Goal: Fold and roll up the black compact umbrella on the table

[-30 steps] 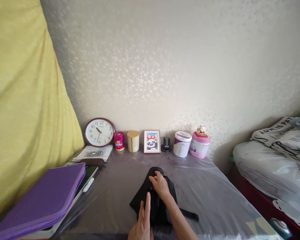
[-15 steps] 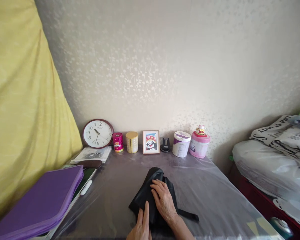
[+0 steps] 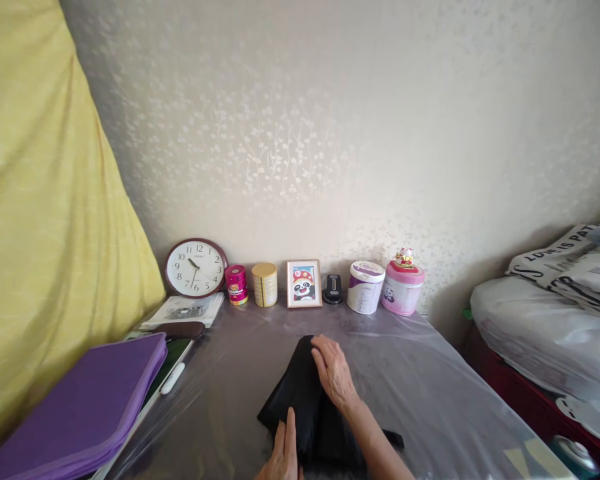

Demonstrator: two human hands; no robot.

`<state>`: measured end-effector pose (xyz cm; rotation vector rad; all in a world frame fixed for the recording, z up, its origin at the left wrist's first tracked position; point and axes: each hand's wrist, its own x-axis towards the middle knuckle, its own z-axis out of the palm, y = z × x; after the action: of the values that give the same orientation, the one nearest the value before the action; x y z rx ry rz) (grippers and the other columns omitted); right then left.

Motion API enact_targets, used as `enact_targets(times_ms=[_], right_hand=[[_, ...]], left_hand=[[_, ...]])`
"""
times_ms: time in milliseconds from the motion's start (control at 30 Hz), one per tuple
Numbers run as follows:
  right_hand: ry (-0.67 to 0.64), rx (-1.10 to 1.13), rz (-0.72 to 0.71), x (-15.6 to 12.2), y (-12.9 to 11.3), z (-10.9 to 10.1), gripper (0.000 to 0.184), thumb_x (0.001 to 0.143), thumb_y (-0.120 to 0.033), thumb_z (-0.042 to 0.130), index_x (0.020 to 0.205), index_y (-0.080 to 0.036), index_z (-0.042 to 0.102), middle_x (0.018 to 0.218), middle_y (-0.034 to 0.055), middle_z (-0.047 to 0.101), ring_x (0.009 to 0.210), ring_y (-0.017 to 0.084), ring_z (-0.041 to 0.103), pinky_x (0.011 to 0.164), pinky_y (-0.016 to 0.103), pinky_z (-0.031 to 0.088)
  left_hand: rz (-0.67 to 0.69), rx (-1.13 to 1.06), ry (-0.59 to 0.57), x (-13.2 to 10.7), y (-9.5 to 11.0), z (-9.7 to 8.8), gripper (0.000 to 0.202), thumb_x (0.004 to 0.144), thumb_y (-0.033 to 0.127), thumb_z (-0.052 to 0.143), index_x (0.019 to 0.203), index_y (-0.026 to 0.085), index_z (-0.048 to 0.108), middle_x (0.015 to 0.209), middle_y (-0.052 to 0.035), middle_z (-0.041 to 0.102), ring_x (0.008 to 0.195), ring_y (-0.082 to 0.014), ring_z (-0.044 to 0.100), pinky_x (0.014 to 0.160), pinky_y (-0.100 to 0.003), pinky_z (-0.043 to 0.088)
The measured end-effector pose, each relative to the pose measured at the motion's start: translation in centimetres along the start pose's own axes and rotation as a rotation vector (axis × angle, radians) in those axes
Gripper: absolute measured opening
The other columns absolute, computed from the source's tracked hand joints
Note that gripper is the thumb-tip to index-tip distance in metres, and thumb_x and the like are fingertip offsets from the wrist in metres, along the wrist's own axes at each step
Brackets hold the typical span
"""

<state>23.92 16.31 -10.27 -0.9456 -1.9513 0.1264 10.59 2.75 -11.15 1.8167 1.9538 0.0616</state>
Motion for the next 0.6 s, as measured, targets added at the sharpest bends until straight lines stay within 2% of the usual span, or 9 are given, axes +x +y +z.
enact_targets(times_ms=[67,167,300,367,433,500,600], right_hand=[[-0.117,0.135,-0.119,-1.4,-2.0,-0.5,0.026,0.097,-0.021,0.035,0.102,-0.015,0.061,0.105,0.0088,0.057,0.112,0.023,0.042,0.098,0.039,0.029],[-0.241,0.116,-0.138,-2.0,-3.0,-0.2,0.024,0.094,-0.017,0.04,0.104,-0.02,0.062,0.108,0.0038,0.056,0.115,0.022,0.039,0.103,0.041,0.017],[-0.227,-0.058,-0.033,0.2,-0.2,1.6,0.021,0.092,-0.014,0.044,0.101,-0.02,0.063,0.111,0.0027,0.055,0.116,0.021,0.036,0.101,0.043,0.017],[-0.201,-0.163,0.033,1.3,1.5,2.2,0.02,0.09,-0.013,0.048,0.102,-0.02,0.062,0.115,0.0042,0.053,0.117,0.023,0.036,0.1,0.044,0.019],[-0.142,-0.212,0.125,1.8,2.9,2.1,0.022,0.089,-0.014,0.049,0.107,-0.018,0.061,0.118,0.0069,0.051,0.115,0.025,0.038,0.098,0.044,0.024],[-0.068,-0.16,0.228,1.4,4.1,1.4,0.024,0.087,-0.015,0.047,0.107,-0.014,0.061,0.117,0.0099,0.051,0.109,0.025,0.044,0.095,0.041,0.031],[0.036,0.042,0.367,-0.5,5.4,-0.7,0.024,0.083,-0.021,0.042,0.091,-0.014,0.064,0.105,0.0108,0.057,0.1,0.026,0.05,0.091,0.038,0.036]], left_hand=[[-0.008,0.013,0.0,0.0,0.1,0.0,0.079,0.077,-0.008,0.04,0.141,0.02,0.003,0.14,-0.0118,0.016,0.095,-0.0233,0.055,0.07,-0.022,0.044],[-0.016,0.007,-0.003,0.1,0.2,0.0,0.079,0.077,-0.007,0.043,0.141,0.018,0.005,0.14,-0.0133,0.015,0.099,-0.0238,0.053,0.073,-0.023,0.043],[-0.04,0.002,-0.003,0.0,0.3,-0.1,0.083,0.075,-0.009,0.044,0.141,0.021,0.004,0.14,-0.0177,0.008,0.096,-0.0236,0.054,0.075,-0.027,0.043],[-0.064,0.007,0.023,-0.1,0.3,-0.2,0.083,0.076,-0.009,0.044,0.141,0.024,0.005,0.139,-0.0203,0.01,0.092,-0.0222,0.056,0.076,-0.029,0.042],[-0.082,0.006,0.054,-0.4,0.3,-0.4,0.08,0.079,-0.006,0.045,0.141,0.026,0.007,0.135,-0.0213,0.017,0.088,-0.0212,0.057,0.075,-0.028,0.042],[-0.092,0.004,0.054,-0.6,0.3,-0.7,0.075,0.083,-0.002,0.046,0.141,0.027,0.007,0.125,-0.019,0.032,0.083,-0.0204,0.058,0.073,-0.027,0.042],[-0.066,0.03,-0.001,-0.9,0.3,-1.3,0.074,0.088,0.003,0.047,0.141,0.026,0.001,0.1,-0.0117,0.052,0.083,-0.0235,0.058,0.073,-0.03,0.043]])
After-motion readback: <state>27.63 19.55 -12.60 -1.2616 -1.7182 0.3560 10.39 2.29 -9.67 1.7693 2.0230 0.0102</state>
